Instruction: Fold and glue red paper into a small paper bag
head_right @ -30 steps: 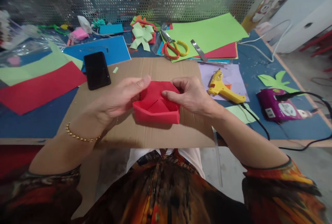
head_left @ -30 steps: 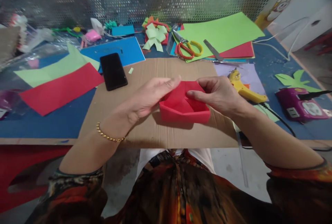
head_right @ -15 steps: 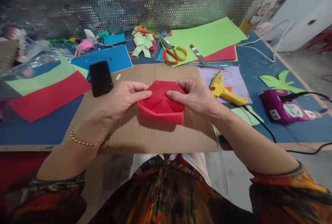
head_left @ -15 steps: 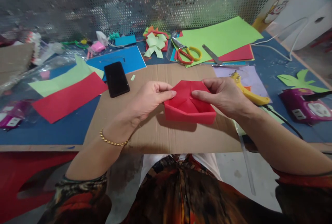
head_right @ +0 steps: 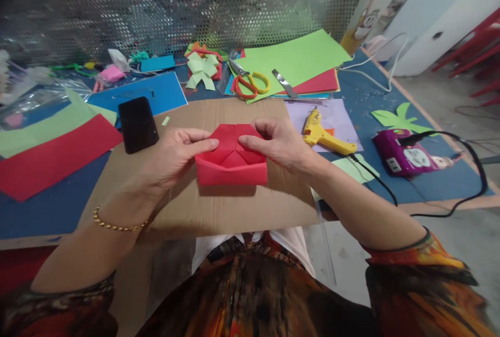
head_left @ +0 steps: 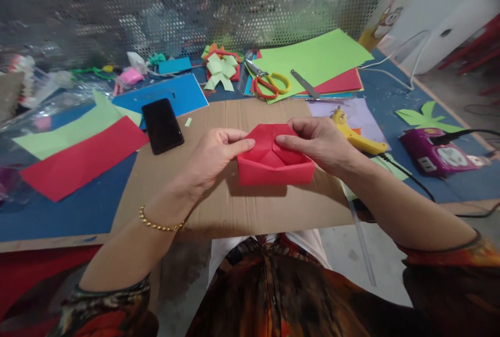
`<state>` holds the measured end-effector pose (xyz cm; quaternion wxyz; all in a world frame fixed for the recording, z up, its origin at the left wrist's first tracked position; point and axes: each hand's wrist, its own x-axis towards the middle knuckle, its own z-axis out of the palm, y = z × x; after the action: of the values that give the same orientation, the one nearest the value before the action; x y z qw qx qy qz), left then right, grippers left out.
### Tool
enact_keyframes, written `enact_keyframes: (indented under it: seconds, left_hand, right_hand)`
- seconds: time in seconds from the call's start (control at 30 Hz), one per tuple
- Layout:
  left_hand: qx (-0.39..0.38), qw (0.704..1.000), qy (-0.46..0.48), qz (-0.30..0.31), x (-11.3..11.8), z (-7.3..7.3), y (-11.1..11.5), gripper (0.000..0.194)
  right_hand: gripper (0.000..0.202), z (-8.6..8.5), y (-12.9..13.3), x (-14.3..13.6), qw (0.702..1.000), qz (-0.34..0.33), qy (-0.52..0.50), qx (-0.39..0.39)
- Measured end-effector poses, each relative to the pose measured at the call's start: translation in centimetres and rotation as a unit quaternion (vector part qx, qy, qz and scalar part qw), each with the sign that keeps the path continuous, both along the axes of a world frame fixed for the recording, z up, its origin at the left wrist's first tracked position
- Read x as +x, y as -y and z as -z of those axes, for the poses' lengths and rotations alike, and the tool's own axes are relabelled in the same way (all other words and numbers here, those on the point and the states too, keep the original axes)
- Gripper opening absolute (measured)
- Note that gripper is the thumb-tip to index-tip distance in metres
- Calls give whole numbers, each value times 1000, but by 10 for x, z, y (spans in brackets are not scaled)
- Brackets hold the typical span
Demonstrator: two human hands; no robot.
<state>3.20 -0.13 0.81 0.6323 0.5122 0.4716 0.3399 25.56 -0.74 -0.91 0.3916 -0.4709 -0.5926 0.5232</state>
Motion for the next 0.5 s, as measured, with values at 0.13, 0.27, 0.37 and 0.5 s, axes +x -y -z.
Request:
enact_keyframes:
  seconds: [0.13,0.27,0.37,0.5]
  left_hand:
    - [11,1000,-16,1,0,-1,1,17]
    - [11,1000,-18,-3,1,-2,1,20]
    - [11,1000,-17,-8,1,-3,0,22]
    - [6,1000,-15,-12,1,-5,0,24]
  right_hand:
    - [40,-1,0,0,1000,0,-8,-12]
    - [38,-2,-1,3,1000,-1,-10,-2]
    - [37,-4,-2,5,1000,-2,-14,5]
    - [40,-3,-4,8,1000,14,-21,16]
